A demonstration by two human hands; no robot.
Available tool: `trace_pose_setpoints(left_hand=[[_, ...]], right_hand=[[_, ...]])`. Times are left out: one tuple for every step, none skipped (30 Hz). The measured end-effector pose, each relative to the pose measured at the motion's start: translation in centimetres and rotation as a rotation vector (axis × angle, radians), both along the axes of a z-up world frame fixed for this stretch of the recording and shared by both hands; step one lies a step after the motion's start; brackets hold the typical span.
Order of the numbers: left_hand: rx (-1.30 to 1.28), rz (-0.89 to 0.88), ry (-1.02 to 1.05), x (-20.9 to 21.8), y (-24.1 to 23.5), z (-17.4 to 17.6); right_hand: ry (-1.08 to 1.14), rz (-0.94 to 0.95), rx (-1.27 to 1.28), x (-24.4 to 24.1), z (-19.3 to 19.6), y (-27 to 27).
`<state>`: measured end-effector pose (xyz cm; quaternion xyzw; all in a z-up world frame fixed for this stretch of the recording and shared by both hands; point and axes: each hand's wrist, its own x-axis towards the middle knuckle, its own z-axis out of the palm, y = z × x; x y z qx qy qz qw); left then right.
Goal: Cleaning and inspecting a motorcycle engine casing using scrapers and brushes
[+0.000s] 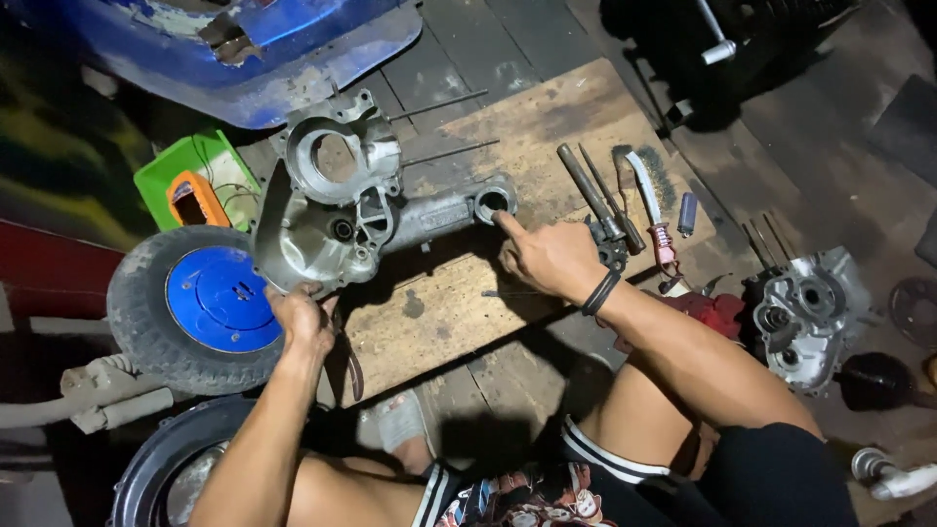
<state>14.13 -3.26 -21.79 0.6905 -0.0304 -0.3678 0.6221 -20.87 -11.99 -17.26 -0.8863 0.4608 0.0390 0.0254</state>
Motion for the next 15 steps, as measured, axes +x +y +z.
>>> trace_pose_setpoints(left_hand=[[0.002,-0.002,0.0,0.2,0.2,-0.6],[0.005,-0.001,-0.009,0.5,0.2,-1.1],[0.009,0.0,-0.018,0.7,0.2,-1.6],[0.012,-0.002,-0.018,0.2,0.2,-0.7],[0.024,-0.011,-0.028,-0.2,0.2,0.2],[0.035,-0.014,-0.038,-0.6,0.3,1.0],[0.037,-0.011,-0.038,-0.1,0.4,0.6],[0.02,-0.028,-0.053,0.3,0.6,0.2],[0.004,-0.044,-0.067,0.7,0.8,-0.3],[0.005,-0.045,-0.066,0.1,0.6,0.6],[0.0,-0.038,-0.067,-0.4,0.4,1.5],[-0.003,-0.031,-0.066,-1.0,0.4,2.3],[0.001,-0.031,-0.065,-0.8,0.6,1.9],[-0.004,-0.041,-0.081,-0.7,0.6,1.4],[-0.009,-0.05,-0.097,-0.5,0.7,1.0]], right_hand=[[0.0,-0.002,0.002,-0.3,0.3,0.3],[-0.015,-0.009,-0.02,-0.5,0.6,0.6],[-0.031,-0.017,-0.043,-0.8,0.9,0.8],[-0.031,-0.019,-0.039,-1.2,0.7,0.8],[-0.065,-0.011,-0.102,-1.6,0.5,0.8],[-0.099,0.001,-0.166,-1.9,0.3,0.7],[-0.1,0.004,-0.164,-2.6,0.0,0.5],[-0.09,-0.006,-0.191,-3.3,-0.3,0.4],[-0.08,-0.016,-0.219,-4.0,-0.5,0.3],[-0.079,-0.017,-0.217,-3.9,0.5,0.5],[-0.106,0.002,-0.224,-3.9,1.5,0.7],[-0.132,0.022,-0.228,-3.9,2.5,1.0],[-0.131,0.022,-0.224,-4.1,2.7,1.2],[-0.123,0.025,-0.226,-4.2,2.9,1.2],[-0.114,0.029,-0.228,-4.4,3.1,1.4]])
